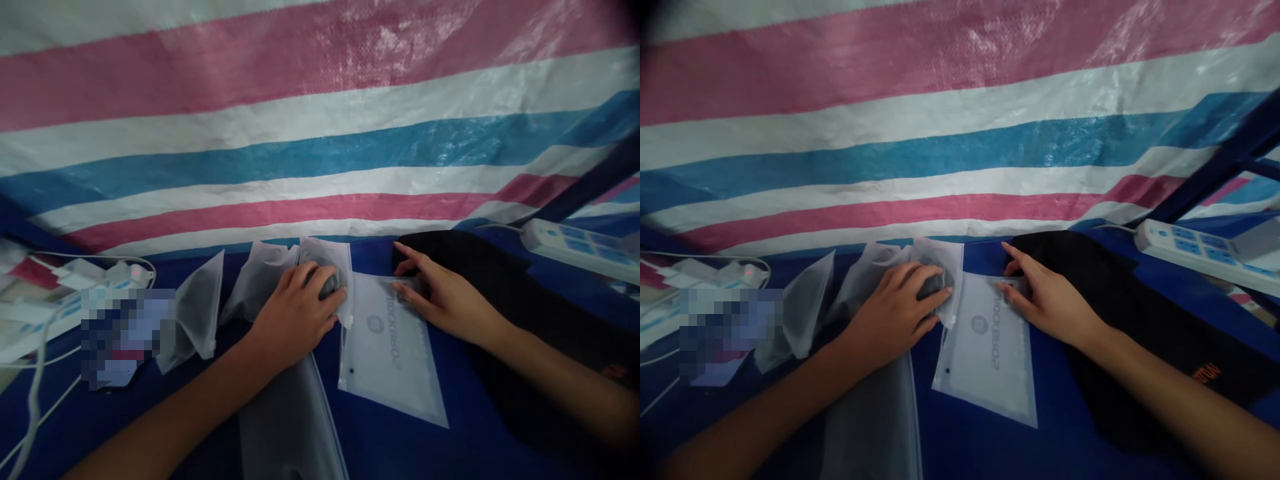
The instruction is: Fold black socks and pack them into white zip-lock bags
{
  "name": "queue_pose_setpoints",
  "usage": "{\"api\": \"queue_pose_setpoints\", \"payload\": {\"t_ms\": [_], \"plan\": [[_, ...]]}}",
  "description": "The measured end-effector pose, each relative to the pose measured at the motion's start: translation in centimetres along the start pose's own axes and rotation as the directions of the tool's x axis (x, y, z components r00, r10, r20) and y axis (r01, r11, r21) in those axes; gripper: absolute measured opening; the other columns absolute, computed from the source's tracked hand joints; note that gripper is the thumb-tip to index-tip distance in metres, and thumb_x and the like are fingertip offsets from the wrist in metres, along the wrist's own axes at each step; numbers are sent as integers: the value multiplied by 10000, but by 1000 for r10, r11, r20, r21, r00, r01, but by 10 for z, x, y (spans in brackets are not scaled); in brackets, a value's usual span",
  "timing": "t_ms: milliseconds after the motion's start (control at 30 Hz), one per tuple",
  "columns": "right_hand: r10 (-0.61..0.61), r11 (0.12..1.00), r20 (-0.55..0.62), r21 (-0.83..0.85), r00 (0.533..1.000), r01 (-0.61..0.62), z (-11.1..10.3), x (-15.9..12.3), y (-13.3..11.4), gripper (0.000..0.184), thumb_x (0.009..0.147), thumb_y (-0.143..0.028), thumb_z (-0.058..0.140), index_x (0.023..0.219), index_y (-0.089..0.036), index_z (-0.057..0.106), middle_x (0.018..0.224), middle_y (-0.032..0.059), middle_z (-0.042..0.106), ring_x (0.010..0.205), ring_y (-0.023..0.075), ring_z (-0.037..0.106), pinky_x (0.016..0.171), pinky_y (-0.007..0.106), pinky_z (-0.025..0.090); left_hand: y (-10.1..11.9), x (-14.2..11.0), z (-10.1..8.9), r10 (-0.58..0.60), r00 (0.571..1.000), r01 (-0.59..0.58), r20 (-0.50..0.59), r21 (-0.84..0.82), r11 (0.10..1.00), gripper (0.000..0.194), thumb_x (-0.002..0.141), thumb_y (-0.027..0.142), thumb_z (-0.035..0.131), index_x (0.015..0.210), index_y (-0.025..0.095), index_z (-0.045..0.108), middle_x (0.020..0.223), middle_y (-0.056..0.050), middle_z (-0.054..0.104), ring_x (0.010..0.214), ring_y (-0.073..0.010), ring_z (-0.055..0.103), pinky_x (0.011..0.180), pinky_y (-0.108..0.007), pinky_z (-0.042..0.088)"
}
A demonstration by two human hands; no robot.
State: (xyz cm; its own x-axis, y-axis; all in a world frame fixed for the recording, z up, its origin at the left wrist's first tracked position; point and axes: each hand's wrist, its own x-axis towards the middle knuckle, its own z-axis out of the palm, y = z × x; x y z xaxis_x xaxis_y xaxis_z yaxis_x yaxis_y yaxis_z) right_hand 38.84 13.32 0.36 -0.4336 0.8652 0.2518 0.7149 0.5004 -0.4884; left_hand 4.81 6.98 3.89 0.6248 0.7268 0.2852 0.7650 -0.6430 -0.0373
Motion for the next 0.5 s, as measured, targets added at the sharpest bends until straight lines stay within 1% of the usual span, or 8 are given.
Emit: {"api": "queue_pose_setpoints", "payload": {"t_ms": [133, 267, 333, 400, 433, 500], "plan": [[-18, 1000, -7, 7, 1000, 18, 1, 0, 3, 812, 1125, -601, 624, 1822, -267, 372, 1354, 168, 776, 718, 222, 739, 624, 426, 684, -3, 0, 0, 19, 998, -22, -62, -47, 999, 289, 1118, 231, 666, 1379, 242, 790, 1579, -127, 690, 1479, -400, 584, 1198, -635, 569], [-30, 999, -27, 8, 999, 31, 3, 0, 7, 808, 1114, -599, 642, 1815, -281, 395, 1325, 156, 782, 741, 244, 755, 629, 449, 692, -9, 0, 3, -5, 987, -16, -160, -128, 992, 302, 1131, 214, 619, 1359, 259, 813, 1528, -119, 734, 1466, -393, 618, 1185, -643, 588], [-39, 999, -32, 7, 999, 40, 3, 1, 8, 795, 1110, -593, 645, 1807, -289, 412, 1315, 150, 782, 744, 252, 756, 630, 457, 693, -13, 1, 4, -53, 973, 9, -224, -194, 981, 324, 1135, 213, 608, 1375, 270, 818, 1526, -117, 741, 1462, -379, 635, 1201, -650, 586], [-53, 999, -35, 4, 998, 53, 2, 2, 6, 779, 1108, -586, 651, 1795, -290, 432, 1311, 143, 776, 754, 255, 752, 641, 462, 698, -18, 2, 1, -115, 950, 31, -291, -280, 959, 359, 1143, 199, 577, 1401, 276, 813, 1519, -109, 747, 1451, -348, 659, 1221, -623, 585], [-59, 998, -37, 2, 998, 59, 2, 2, 4, 772, 1111, -582, 649, 1792, -287, 435, 1312, 141, 770, 757, 252, 747, 652, 465, 701, -20, 2, -1, -150, 934, 38, -323, -330, 943, 378, 1150, 191, 552, 1416, 276, 807, 1512, -105, 751, 1422, -322, 686, 1214, -589, 597], [-67, 998, -46, 3, 997, 67, 0, 3, 0, 754, 1121, -575, 635, 1786, -282, 434, 1319, 141, 756, 743, 239, 733, 660, 469, 702, -23, 3, -10, -234, 896, 49, -377, -440, 897, 399, 1170, 191, 510, 1441, 271, 792, 1498, -100, 754, 1336, -271, 740, 1149, -497, 637]]}}
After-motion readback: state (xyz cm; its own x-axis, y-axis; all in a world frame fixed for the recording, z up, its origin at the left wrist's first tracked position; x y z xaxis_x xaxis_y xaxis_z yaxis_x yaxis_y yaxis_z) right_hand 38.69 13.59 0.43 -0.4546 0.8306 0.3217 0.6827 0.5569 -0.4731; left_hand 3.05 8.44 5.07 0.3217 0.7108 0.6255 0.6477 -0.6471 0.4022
